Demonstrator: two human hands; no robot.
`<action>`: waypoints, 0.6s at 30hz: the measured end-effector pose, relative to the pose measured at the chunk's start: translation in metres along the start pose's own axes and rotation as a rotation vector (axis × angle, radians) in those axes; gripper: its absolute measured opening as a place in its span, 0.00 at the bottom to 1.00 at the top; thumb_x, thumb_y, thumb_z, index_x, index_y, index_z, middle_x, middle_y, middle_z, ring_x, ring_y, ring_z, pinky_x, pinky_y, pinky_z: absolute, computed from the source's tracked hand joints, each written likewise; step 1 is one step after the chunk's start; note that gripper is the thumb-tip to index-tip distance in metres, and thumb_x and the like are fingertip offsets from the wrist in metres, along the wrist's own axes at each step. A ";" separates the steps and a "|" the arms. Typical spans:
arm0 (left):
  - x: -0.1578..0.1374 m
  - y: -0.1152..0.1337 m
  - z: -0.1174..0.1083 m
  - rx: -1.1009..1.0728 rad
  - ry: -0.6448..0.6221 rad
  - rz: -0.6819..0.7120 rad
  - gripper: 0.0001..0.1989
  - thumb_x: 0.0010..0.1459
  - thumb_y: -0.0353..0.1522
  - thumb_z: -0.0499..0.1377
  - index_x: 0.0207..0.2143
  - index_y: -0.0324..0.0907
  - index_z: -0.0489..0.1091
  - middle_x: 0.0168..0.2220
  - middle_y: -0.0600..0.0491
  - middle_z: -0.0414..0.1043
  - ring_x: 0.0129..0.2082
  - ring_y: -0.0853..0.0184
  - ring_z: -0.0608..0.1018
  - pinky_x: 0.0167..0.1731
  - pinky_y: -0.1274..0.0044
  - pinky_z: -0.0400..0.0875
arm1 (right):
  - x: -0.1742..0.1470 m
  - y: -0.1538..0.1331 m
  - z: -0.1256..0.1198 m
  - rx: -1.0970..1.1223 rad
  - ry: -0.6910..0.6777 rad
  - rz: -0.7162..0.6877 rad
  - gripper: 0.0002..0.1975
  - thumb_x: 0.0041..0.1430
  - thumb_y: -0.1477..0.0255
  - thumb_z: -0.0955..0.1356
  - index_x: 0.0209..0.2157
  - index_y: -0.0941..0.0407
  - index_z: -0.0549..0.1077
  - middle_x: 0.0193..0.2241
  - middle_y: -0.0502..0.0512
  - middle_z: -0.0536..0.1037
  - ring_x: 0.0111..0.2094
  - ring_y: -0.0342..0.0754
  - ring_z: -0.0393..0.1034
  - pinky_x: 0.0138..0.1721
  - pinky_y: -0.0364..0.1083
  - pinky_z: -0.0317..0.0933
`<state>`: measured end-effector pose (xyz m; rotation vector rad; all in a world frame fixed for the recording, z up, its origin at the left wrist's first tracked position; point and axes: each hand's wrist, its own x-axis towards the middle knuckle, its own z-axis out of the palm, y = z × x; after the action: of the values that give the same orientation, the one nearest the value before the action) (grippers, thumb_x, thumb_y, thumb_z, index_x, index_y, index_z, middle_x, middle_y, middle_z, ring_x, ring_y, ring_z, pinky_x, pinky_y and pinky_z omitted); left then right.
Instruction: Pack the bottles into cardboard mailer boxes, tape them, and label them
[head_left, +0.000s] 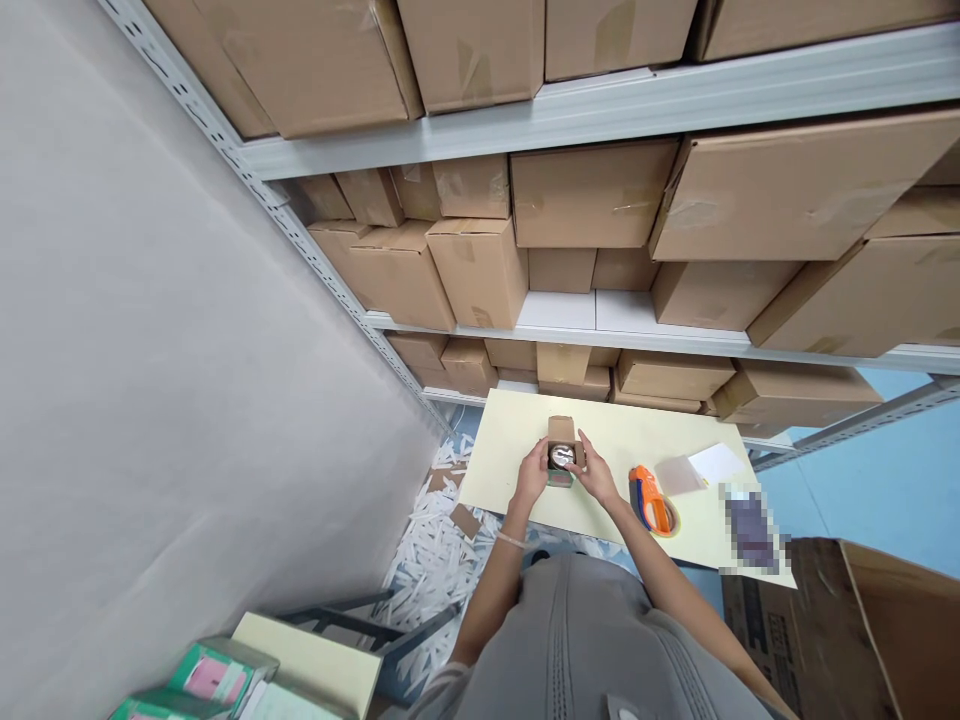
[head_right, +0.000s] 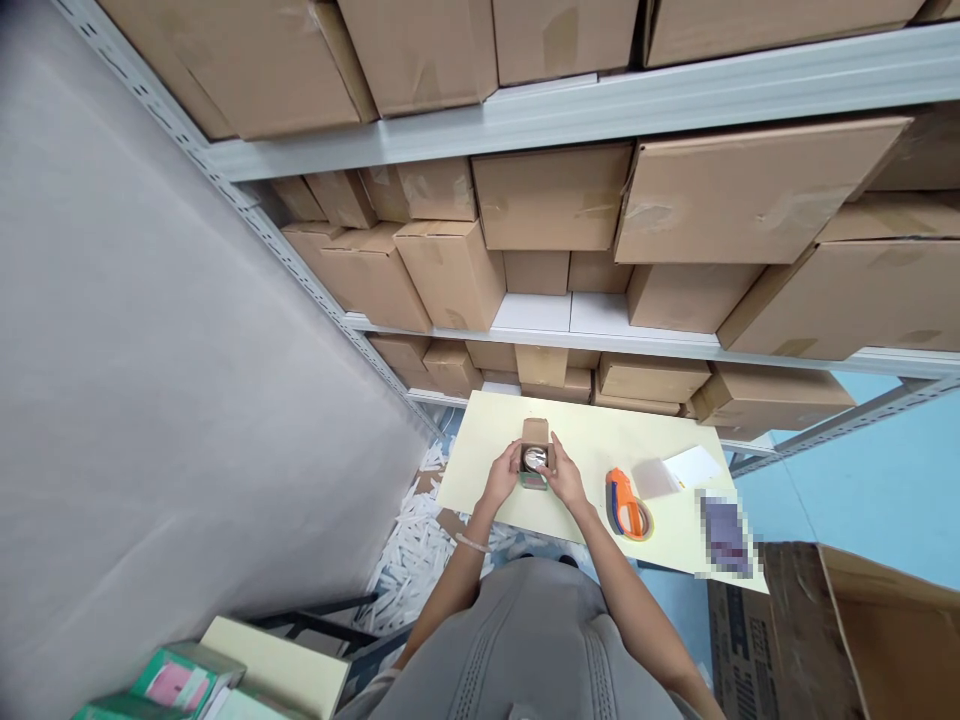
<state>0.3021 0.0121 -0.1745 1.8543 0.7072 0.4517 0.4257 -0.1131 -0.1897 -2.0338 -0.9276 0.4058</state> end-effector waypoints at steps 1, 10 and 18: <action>0.000 0.000 0.000 0.012 -0.002 0.005 0.24 0.59 0.27 0.52 0.59 0.42 0.67 0.59 0.48 0.71 0.59 0.58 0.73 0.62 0.62 0.64 | -0.001 -0.002 0.000 -0.031 0.004 0.005 0.37 0.56 0.70 0.67 0.66 0.53 0.54 0.54 0.61 0.75 0.51 0.57 0.73 0.49 0.54 0.67; -0.003 0.004 0.000 0.006 0.011 -0.017 0.26 0.58 0.24 0.52 0.59 0.44 0.67 0.58 0.51 0.72 0.59 0.60 0.72 0.63 0.63 0.63 | 0.005 -0.014 -0.009 -0.218 -0.018 -0.056 0.32 0.57 0.71 0.69 0.63 0.54 0.60 0.55 0.61 0.75 0.51 0.56 0.73 0.49 0.51 0.66; -0.004 0.005 0.003 0.056 0.004 -0.024 0.28 0.58 0.22 0.51 0.60 0.42 0.66 0.59 0.50 0.70 0.60 0.61 0.72 0.63 0.66 0.63 | 0.021 -0.019 -0.018 -0.441 -0.198 -0.058 0.22 0.61 0.68 0.68 0.56 0.55 0.67 0.50 0.62 0.75 0.46 0.56 0.75 0.45 0.48 0.65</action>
<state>0.3018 0.0061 -0.1711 1.8956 0.7507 0.4242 0.4412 -0.1002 -0.1630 -2.3857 -1.2847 0.4018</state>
